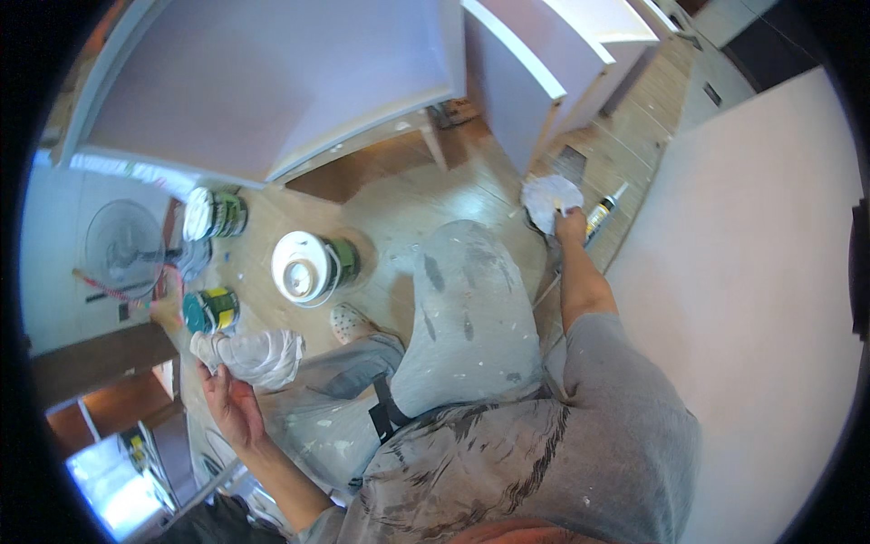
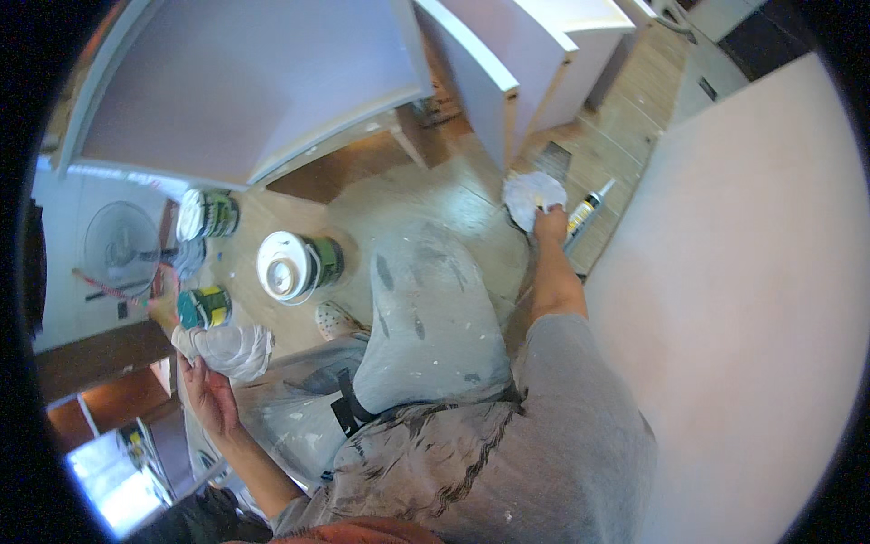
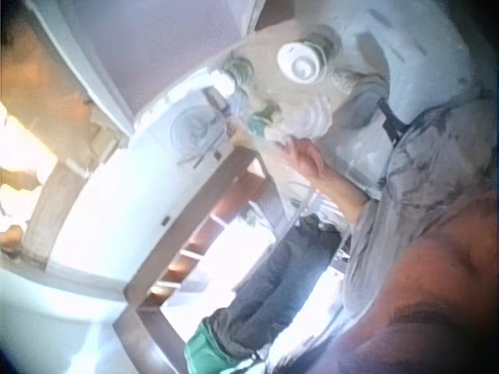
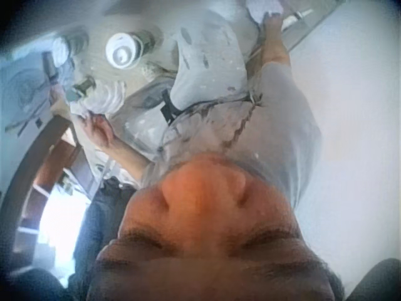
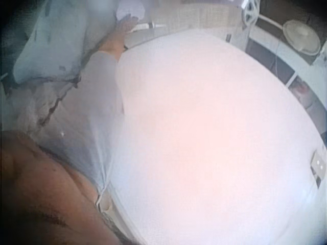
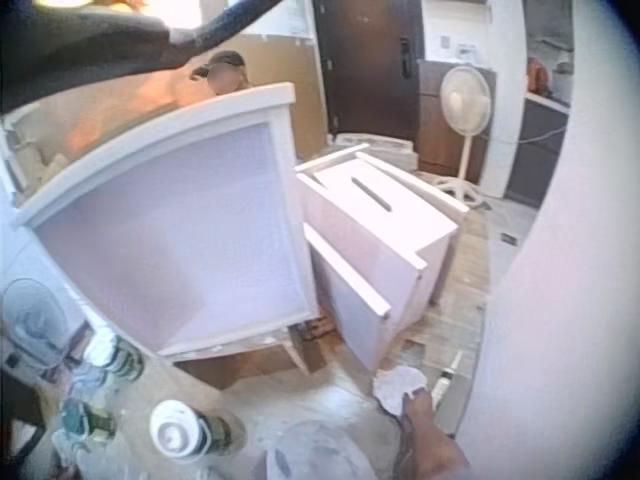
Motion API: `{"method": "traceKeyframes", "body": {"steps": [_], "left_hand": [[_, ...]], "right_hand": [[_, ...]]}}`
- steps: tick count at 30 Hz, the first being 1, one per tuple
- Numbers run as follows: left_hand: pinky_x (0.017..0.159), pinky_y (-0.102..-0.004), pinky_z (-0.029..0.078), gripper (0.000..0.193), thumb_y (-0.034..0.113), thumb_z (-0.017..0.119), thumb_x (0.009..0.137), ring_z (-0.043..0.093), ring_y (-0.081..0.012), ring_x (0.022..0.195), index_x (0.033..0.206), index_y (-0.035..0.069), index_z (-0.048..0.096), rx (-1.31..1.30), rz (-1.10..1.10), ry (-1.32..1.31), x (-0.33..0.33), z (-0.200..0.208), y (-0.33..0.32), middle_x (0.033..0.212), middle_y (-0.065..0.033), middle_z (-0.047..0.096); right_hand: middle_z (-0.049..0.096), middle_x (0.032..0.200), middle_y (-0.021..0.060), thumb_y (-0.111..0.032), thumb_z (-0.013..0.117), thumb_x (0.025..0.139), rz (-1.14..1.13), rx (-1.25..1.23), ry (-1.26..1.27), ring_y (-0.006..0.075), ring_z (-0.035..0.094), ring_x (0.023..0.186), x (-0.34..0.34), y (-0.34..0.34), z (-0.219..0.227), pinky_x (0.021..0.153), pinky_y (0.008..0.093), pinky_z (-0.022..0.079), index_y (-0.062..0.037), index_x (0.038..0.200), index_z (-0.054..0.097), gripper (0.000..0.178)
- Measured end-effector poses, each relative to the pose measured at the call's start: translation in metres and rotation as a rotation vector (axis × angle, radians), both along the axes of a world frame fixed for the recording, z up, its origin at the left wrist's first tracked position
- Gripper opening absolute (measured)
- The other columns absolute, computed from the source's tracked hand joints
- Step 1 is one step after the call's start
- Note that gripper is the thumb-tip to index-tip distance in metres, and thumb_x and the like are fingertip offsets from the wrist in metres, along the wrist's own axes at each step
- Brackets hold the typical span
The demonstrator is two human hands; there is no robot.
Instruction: The person sits on the floor and cleans a white drawer unit with a cloth. They then pick up a small metal piece and use a scraper tool to remove residue from it before placing it on a wooden board.
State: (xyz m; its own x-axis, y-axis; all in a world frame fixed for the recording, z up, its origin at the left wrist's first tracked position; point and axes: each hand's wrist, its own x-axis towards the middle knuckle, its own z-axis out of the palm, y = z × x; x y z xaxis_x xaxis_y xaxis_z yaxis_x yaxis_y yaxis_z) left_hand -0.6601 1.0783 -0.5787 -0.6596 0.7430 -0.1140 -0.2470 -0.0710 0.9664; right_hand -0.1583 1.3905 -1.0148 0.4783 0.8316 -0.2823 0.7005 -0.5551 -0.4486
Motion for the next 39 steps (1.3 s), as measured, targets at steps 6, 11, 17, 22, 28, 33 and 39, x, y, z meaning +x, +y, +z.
{"method": "traceKeyframes", "body": {"steps": [6, 11, 17, 22, 28, 33, 39], "left_hand": [[0.108, -0.0377, 0.043, 0.053, 0.000, 0.061, 0.095, 0.055, -0.0227, 0.126, 0.144, 0.004, 0.040, -0.060, -0.013, 0.138, 0.009, 0.015, 0.009, 0.139, -0.0121, 0.054], [0.105, -0.0344, 0.045, 0.054, -0.002, 0.062, 0.094, 0.056, -0.0200, 0.123, 0.144, 0.004, 0.041, -0.111, 0.004, 0.140, 0.010, -0.002, 0.033, 0.136, -0.0094, 0.055], [0.100, -0.0341, 0.047, 0.056, 0.003, 0.068, 0.091, 0.058, -0.0178, 0.116, 0.142, 0.002, 0.045, -0.139, -0.241, 0.256, 0.033, -0.012, 0.107, 0.129, -0.0081, 0.059], [0.102, -0.0330, 0.048, 0.051, 0.001, 0.074, 0.087, 0.062, -0.0183, 0.112, 0.134, -0.002, 0.053, 0.078, -0.360, 0.263, 0.085, 0.025, 0.156, 0.122, -0.0102, 0.065], [0.097, -0.0334, 0.050, 0.053, 0.008, 0.074, 0.090, 0.063, -0.0183, 0.108, 0.137, 0.000, 0.051, 0.335, -0.513, 0.182, 0.121, 0.073, 0.205, 0.126, -0.0139, 0.062], [0.093, -0.0351, 0.054, 0.050, 0.015, 0.067, 0.096, 0.064, -0.0191, 0.102, 0.141, 0.003, 0.048, 0.316, -0.167, 0.210, 0.028, 0.058, 0.219, 0.126, -0.0148, 0.063], [0.098, -0.0373, 0.048, 0.081, 0.024, 0.084, 0.082, 0.059, -0.0222, 0.112, 0.147, 0.003, 0.041, -0.022, 0.192, 0.454, -0.083, -0.043, 0.235, 0.124, -0.0143, 0.062]], "right_hand": [[0.074, 0.091, 0.0154, -0.026, 0.079, 0.078, 0.038, 0.057, -0.006, 0.0331, 0.071, 0.087, 0.031, 0.009, -0.039, 0.081, 0.0421, 0.055, -0.0040, 0.090, 0.070, 0.027], [0.074, 0.083, 0.0117, -0.020, 0.077, 0.078, 0.082, 0.122, 0.112, 0.0265, 0.071, 0.079, 0.029, -0.005, -0.026, 0.075, 0.0377, 0.055, -0.0043, 0.089, 0.072, 0.020], [0.072, 0.089, 0.0012, -0.022, 0.072, 0.089, -0.015, 0.038, 0.898, 0.0165, 0.067, 0.082, -0.007, 0.000, 0.062, 0.071, 0.0321, 0.054, -0.0074, 0.094, 0.071, 0.015], [0.062, 0.122, 0.0036, -0.024, 0.073, 0.090, 0.746, 0.093, 1.231, 0.0167, 0.060, 0.107, -0.127, -0.020, 0.365, 0.096, 0.0326, 0.048, -0.0075, 0.136, 0.055, 0.052], [0.059, 0.134, 0.0090, -0.015, 0.081, 0.081, 1.091, 0.391, 1.313, 0.0176, 0.055, 0.125, -0.209, -0.021, 0.470, 0.103, 0.0354, 0.047, -0.0052, 0.149, 0.040, 0.080], [0.068, 0.115, 0.0078, -0.024, 0.081, 0.082, 0.769, 0.382, 1.371, 0.0182, 0.066, 0.102, -0.207, 0.022, 0.436, 0.093, 0.0337, 0.052, -0.0023, 0.130, 0.056, 0.058], [0.070, 0.106, 0.0120, -0.047, 0.069, 0.088, 0.770, -0.361, 0.795, 0.0198, 0.068, 0.093, -0.237, 0.050, 0.370, 0.083, 0.0335, 0.053, 0.0015, 0.113, 0.067, 0.055]]}}
